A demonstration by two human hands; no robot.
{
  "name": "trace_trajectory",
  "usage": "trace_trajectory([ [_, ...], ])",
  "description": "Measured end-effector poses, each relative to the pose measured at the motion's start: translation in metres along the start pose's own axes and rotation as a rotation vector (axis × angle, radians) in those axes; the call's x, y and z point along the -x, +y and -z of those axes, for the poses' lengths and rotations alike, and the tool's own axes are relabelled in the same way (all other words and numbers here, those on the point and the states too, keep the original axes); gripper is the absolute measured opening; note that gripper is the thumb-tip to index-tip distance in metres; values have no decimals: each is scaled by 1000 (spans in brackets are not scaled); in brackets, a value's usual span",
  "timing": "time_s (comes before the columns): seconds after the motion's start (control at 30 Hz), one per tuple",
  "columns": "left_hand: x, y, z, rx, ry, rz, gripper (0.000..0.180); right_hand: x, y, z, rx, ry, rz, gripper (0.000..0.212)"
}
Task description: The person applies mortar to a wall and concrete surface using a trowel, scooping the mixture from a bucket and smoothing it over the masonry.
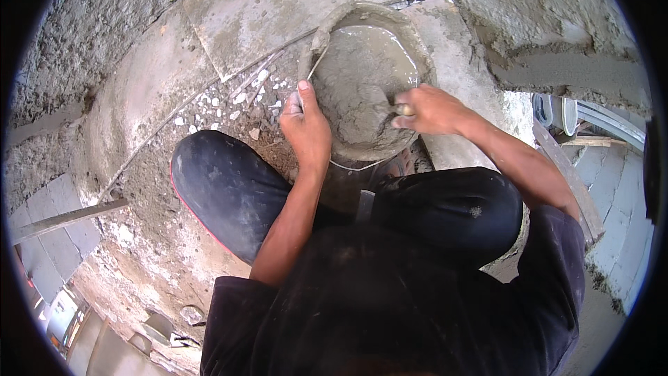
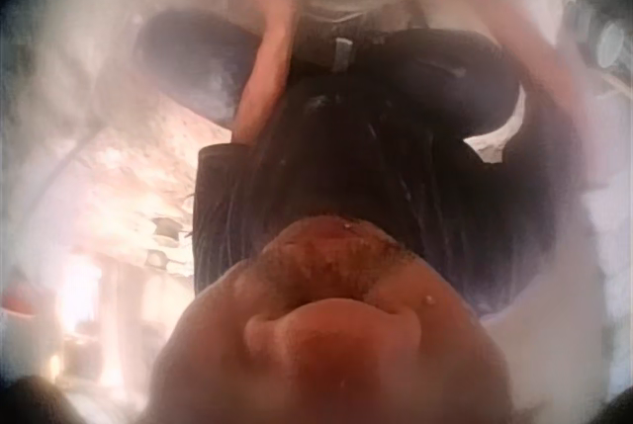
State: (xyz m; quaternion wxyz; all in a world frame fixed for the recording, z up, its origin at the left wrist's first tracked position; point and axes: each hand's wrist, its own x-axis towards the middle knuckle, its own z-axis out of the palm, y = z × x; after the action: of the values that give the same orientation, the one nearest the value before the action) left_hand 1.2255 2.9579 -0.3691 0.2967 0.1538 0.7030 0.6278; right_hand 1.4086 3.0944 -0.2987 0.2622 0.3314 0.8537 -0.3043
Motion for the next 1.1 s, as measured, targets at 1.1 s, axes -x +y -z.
trace_trajectory([
  [1.1, -13, 18, 4, -6, 131, 184, 48, 121, 165, -32, -731, 1004, -497, 46],
])
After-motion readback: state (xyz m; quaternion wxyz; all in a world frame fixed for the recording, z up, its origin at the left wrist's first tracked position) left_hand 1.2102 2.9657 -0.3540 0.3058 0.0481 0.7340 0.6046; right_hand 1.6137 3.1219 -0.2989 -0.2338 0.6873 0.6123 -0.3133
